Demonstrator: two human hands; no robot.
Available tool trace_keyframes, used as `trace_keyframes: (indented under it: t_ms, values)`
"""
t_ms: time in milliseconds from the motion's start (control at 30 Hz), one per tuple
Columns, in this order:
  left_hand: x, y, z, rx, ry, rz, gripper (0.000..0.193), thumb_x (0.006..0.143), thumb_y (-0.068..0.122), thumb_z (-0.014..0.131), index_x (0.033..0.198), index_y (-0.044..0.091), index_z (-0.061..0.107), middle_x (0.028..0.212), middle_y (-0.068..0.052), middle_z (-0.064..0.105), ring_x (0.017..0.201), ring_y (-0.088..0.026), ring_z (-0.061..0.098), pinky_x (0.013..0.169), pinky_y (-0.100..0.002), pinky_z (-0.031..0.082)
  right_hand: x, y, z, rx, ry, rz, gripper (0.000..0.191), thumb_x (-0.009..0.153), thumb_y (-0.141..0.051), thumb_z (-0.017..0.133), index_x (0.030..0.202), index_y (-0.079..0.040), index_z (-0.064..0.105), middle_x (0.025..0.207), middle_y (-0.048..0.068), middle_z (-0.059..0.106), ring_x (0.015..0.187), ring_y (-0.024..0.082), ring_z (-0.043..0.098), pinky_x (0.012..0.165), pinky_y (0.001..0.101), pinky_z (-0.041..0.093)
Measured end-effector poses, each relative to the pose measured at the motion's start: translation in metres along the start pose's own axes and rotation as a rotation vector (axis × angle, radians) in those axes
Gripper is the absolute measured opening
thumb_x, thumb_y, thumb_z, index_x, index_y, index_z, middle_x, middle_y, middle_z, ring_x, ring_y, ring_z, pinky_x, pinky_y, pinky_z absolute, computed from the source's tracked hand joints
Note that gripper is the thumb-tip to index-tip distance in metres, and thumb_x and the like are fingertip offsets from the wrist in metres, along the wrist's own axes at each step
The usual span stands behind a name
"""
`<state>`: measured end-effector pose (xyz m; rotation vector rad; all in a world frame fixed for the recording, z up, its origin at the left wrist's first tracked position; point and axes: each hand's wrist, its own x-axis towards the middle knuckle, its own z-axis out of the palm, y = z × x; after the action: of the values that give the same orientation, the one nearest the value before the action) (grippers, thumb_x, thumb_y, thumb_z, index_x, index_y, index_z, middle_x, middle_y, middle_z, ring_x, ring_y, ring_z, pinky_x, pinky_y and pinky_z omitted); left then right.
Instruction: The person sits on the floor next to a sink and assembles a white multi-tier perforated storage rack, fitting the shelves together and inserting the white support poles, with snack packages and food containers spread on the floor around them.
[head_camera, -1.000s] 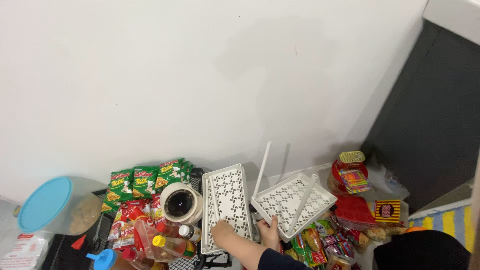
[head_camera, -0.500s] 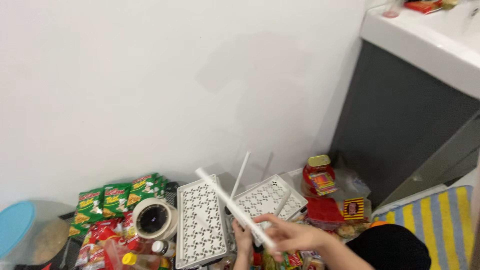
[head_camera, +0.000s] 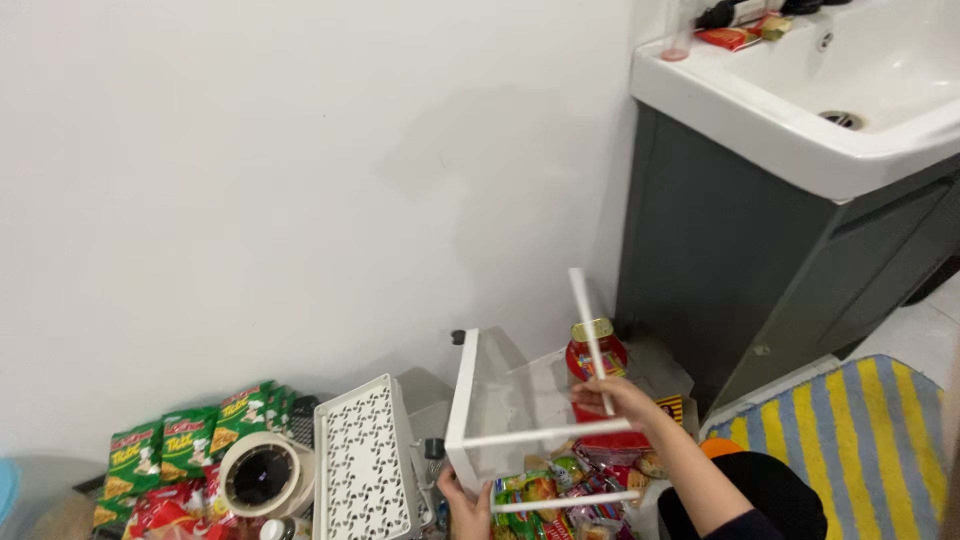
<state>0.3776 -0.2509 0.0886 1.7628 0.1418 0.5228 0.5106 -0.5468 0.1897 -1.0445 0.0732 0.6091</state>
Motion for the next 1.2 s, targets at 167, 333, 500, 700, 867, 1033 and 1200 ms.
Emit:
trace_keyframes:
  t_ms: [167,333,500,700,867,1033,1200]
  values:
    - [-0.014,-0.003,0.003,0.117,-0.066,0.245,0.073,0.078,0.003,0.079,0.14,0.005,0.039,0.15,-0.027,0.027,0.136,-0.038,0.049,0.102,-0.048,0.049,-0.007,-0.016,0.007,-0.15,-0.131,0.073,0.024,0.091,-0.019,0.068,0.104,0.001,0.07,0.129,0.023,0.07,0.122,0.032,0.068,0.105,0.0422,0.054]
    - [-0.019,-0.012,0.006,0.423,-0.159,0.579,0.063,0.077,0.01,0.083,0.133,0.006,0.056,0.153,-0.027,0.039,0.143,-0.046,0.04,0.116,-0.059,0.024,0.004,0.001,0.02,-0.076,-0.184,0.003,0.02,0.084,-0.012,0.075,0.075,-0.012,0.056,0.133,0.015,0.07,0.121,0.028,0.069,0.105,0.0408,0.05]
    - [-0.014,-0.015,0.011,0.268,-0.371,0.413,0.079,0.07,0.008,0.087,0.138,-0.003,0.049,0.153,-0.027,0.04,0.143,-0.043,0.039,0.117,-0.063,0.013,0.018,0.041,0.024,0.09,-0.087,-0.235,0.052,0.088,-0.005,0.079,0.066,-0.018,0.034,0.09,0.009,0.068,0.092,0.021,0.068,0.088,0.0357,0.057]
    - [-0.007,-0.017,-0.017,0.584,-0.454,0.548,0.055,0.092,0.008,0.069,0.143,0.017,0.05,0.164,-0.021,0.032,0.145,-0.035,0.043,0.116,-0.055,0.036,0.001,0.054,0.019,-0.24,0.043,-0.382,0.06,0.085,-0.005,0.083,0.062,-0.018,0.028,0.065,0.005,0.056,0.07,0.016,0.059,0.065,0.0307,0.054]
    - [0.001,-0.025,-0.026,-0.168,-0.239,0.088,0.045,0.093,0.004,0.06,0.137,0.0,0.05,0.165,-0.022,0.037,0.144,-0.037,0.054,0.107,-0.055,0.049,-0.018,0.083,0.035,-0.573,-0.016,-0.66,0.058,0.079,-0.01,0.084,0.062,-0.011,0.029,0.082,0.002,0.071,0.079,0.016,0.069,0.067,0.033,0.058]
    - [0.004,-0.016,-0.028,-0.909,-0.115,-0.191,0.08,0.093,0.014,0.063,0.163,0.007,0.024,0.165,-0.025,0.034,0.146,-0.037,0.045,0.111,-0.048,0.045,-0.012,0.143,0.067,-0.897,-0.078,-0.695,0.029,0.089,-0.01,0.08,0.068,-0.005,0.062,0.088,0.008,0.076,0.078,0.021,0.077,0.066,0.0332,0.062]
    - [-0.011,-0.004,-0.017,-0.581,-0.012,-0.275,0.126,0.062,-0.012,0.08,0.159,0.03,0.012,0.144,-0.02,0.047,0.119,-0.032,0.061,0.093,-0.05,0.055,-0.016,0.176,0.083,-1.03,-0.119,-1.085,0.02,0.08,0.001,0.08,0.075,0.001,0.06,0.111,0.02,0.075,0.094,0.036,0.076,0.073,0.0381,0.063]
